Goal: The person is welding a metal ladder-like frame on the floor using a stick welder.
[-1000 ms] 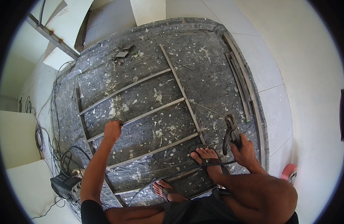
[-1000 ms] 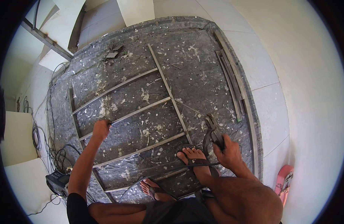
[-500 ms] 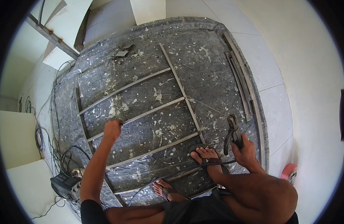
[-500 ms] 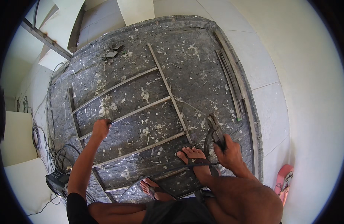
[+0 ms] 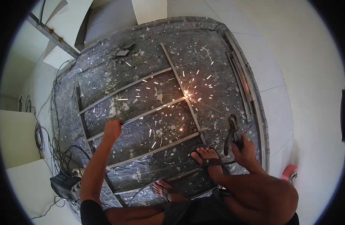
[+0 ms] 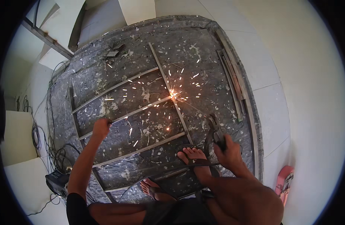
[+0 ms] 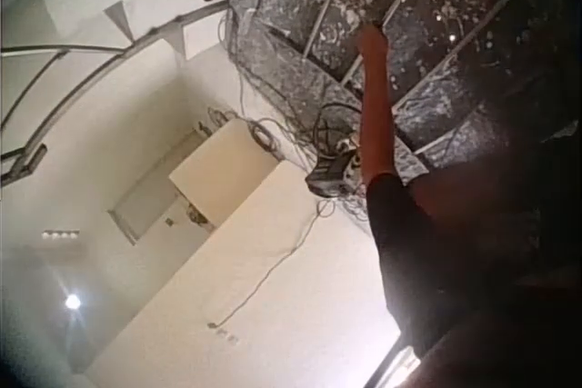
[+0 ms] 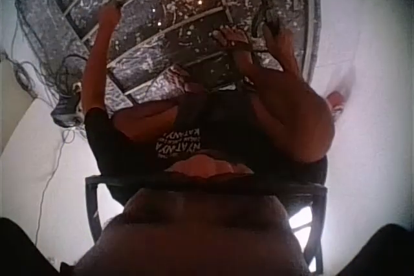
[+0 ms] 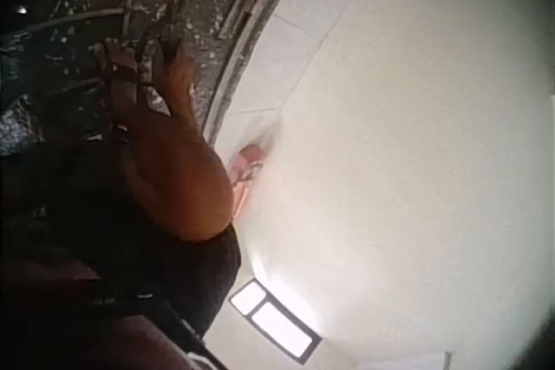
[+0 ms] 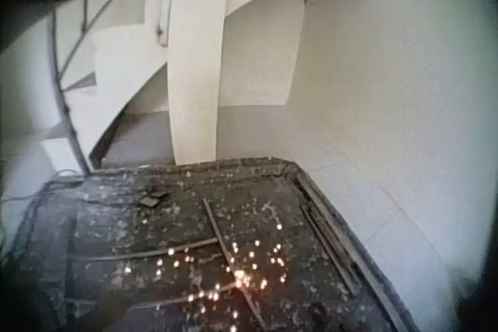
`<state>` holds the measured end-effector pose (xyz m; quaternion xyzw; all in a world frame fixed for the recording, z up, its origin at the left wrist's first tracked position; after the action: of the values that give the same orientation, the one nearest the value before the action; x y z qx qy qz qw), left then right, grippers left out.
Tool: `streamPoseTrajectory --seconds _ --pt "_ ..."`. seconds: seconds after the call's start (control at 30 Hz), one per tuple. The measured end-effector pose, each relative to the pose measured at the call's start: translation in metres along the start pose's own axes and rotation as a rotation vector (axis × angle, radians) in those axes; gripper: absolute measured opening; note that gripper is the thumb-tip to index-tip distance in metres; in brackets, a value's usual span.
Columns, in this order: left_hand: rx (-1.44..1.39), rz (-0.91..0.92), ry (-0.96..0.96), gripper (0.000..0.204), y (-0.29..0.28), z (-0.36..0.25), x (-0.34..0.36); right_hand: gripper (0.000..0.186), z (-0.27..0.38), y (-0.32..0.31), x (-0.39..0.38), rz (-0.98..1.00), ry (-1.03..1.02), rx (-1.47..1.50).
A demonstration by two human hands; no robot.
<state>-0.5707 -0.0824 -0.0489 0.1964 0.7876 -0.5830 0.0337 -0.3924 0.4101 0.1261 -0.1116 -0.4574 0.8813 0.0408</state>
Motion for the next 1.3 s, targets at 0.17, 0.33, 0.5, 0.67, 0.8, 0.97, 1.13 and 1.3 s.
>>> streamPoseTrajectory --seconds 0.17,0.33,0.5,0.67,0.8,0.97,1.13,1.3 --pt "0.046 0.030 -0.022 0.013 0.009 0.009 0.003 0.029 -0.003 -0.002 -0.002 0.018 0.074 -0.028" --pt "0.053 0.012 -0.052 0.013 0.004 0.008 0.001 0.028 0.003 -0.003 -0.003 0.010 0.000 -0.073" --pt "0.056 0.007 -0.044 0.012 -0.005 -0.002 0.000 0.028 0.004 -0.001 -0.003 -0.019 -0.028 -0.037" --pt "0.042 0.040 -0.052 0.011 -0.004 -0.003 0.000 0.029 0.004 0.000 -0.003 0.003 -0.032 -0.049" --pt "0.066 0.016 -0.047 0.011 -0.005 -0.002 0.000 0.028 0.002 0.002 -0.002 0.041 -0.008 -0.061" --pt "0.059 0.036 -0.045 0.013 -0.004 -0.002 -0.001 0.028 0.008 0.003 -0.001 0.031 -0.054 -0.025" --pt "0.067 0.036 -0.051 0.014 -0.003 -0.001 0.001 0.028 -0.003 0.006 -0.003 0.049 0.004 -0.033" --pt "0.053 0.019 -0.043 0.012 -0.004 -0.002 0.000 0.024 -0.005 0.012 -0.005 0.020 0.027 0.089"
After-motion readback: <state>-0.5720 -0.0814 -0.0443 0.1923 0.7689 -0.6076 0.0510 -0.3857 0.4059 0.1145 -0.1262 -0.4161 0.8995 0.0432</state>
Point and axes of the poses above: each hand's wrist, its own x-axis towards the middle knuckle, its own y-axis out of the palm, z = x × y, the point moved 9 cm from there along x, towards the middle knuckle, and after that the axes turned 4 degrees about -x, right-handed, at the moved point
